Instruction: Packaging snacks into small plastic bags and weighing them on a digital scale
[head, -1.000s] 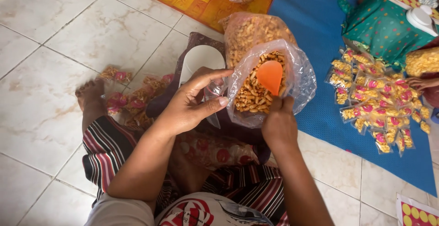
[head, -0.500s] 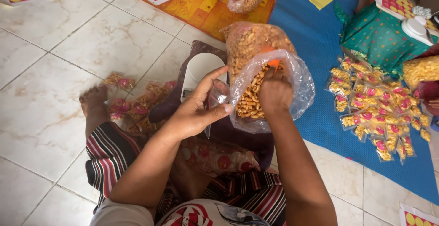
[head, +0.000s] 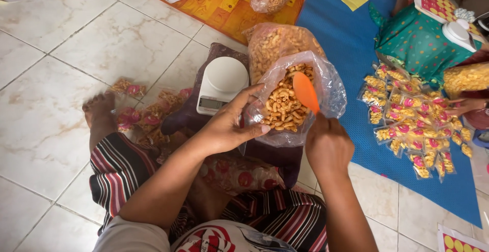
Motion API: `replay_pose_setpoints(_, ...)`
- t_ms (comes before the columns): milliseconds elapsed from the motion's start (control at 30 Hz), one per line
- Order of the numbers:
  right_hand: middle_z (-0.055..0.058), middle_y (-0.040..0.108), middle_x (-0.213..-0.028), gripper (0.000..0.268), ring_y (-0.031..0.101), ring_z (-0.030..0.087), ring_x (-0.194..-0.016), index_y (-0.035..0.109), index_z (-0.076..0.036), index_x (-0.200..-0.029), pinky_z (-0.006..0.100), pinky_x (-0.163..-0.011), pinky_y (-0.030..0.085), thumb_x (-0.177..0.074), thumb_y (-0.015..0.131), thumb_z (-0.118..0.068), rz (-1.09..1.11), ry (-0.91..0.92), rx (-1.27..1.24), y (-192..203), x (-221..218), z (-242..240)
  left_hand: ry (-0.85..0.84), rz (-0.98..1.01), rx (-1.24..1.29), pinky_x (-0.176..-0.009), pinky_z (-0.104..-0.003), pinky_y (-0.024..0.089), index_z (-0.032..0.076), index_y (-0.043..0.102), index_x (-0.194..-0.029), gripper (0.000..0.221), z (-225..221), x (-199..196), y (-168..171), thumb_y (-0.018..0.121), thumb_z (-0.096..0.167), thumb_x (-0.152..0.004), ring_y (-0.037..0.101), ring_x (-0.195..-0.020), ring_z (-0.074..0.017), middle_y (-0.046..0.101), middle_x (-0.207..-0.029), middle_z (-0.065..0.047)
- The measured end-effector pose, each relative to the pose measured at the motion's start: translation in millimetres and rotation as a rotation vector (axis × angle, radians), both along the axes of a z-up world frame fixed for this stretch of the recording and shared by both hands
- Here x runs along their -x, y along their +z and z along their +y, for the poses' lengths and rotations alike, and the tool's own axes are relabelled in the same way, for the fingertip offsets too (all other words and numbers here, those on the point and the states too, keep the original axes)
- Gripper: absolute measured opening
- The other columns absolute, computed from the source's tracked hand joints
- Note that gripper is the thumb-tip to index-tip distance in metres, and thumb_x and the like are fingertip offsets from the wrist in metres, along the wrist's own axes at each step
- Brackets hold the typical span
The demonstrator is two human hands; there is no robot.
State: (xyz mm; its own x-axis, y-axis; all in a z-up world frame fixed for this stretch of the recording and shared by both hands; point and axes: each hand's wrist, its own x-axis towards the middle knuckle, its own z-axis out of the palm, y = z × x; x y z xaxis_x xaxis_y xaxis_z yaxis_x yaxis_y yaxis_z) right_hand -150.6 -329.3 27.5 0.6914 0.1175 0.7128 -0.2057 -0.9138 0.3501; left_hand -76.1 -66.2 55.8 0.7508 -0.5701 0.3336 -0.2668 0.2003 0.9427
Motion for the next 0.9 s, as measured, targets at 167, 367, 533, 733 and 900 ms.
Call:
replay_pose_setpoints(167, -0.001, 0.062, -0.074, 0.017, 0.067, 0.020, -0.063, 0.076, -0.018, -0.102, 0.029, -0.055, 0.054, -0.090, 0.065, -0.024, 0.016, -0.023, -0.047, -29, -1, -7, 0.046, -0.050, -0.053, -0.099, -0.057, 0.052, 0.003, 0.036, -0.157, 0.085, -6, 1, 0, 0.082, 0.008, -0.085, 0.058, -0.118, -0.0414, 0.058, -0.121, -0.028)
replay_pose_setpoints(367, 0.004, 0.064, -0.072, 0.017, 0.070, 0.028, -0.065, 0.075, -0.015, -0.102, 0.038, -0.058, 0.057, -0.091, 0.064, -0.023, 0.080, 0.066, -0.234, -55, -21, 2, 0.062, -0.076, -0.150, -0.102, -0.059, 0.050, 0.003, 0.034, -0.157, 0.089, -8, 6, 11, 0.083, 0.009, -0.083, 0.056, -0.124, -0.0502, 0.056, -0.128, -0.031)
replay_pose_setpoints(533, 0.008, 0.067, -0.076, 0.017, 0.072, 0.036, -0.070, 0.074, -0.017, -0.107, 0.046, -0.062, 0.057, -0.095, 0.065, -0.024, 0.113, 0.064, -0.413, -56, -18, -2, 0.086, -0.080, -0.179, -0.105, -0.060, 0.048, 0.001, 0.035, -0.156, 0.088, -12, 8, 13, 0.083, 0.007, -0.082, 0.055, -0.127, -0.0520, 0.053, -0.134, -0.033)
replay_pose_setpoints(733, 0.007, 0.073, -0.080, 0.013, 0.073, 0.033, -0.075, 0.080, -0.012, -0.106, 0.038, -0.064, 0.057, -0.096, 0.071, -0.012, 0.001, 0.206, -0.557, -38, 6, -8, 0.062, -0.143, -0.204, -0.106, -0.062, 0.049, 0.000, 0.028, -0.158, 0.090, -35, 14, 5, 0.080, 0.006, -0.085, 0.053, -0.128, -0.0552, 0.047, -0.142, -0.036)
replay_pose_setpoints(900, 0.002, 0.074, -0.079, 0.011, 0.073, 0.025, -0.078, 0.081, -0.016, -0.106, 0.035, -0.066, 0.057, -0.098, 0.074, -0.014, -0.029, 0.193, -0.626, -7, 41, -14, 0.089, -0.197, -0.192, -0.096, -0.063, 0.055, -0.005, 0.023, -0.157, 0.088, -56, 16, 4, 0.074, -0.004, -0.086, 0.058, -0.119, -0.0564, 0.048, -0.133, -0.042)
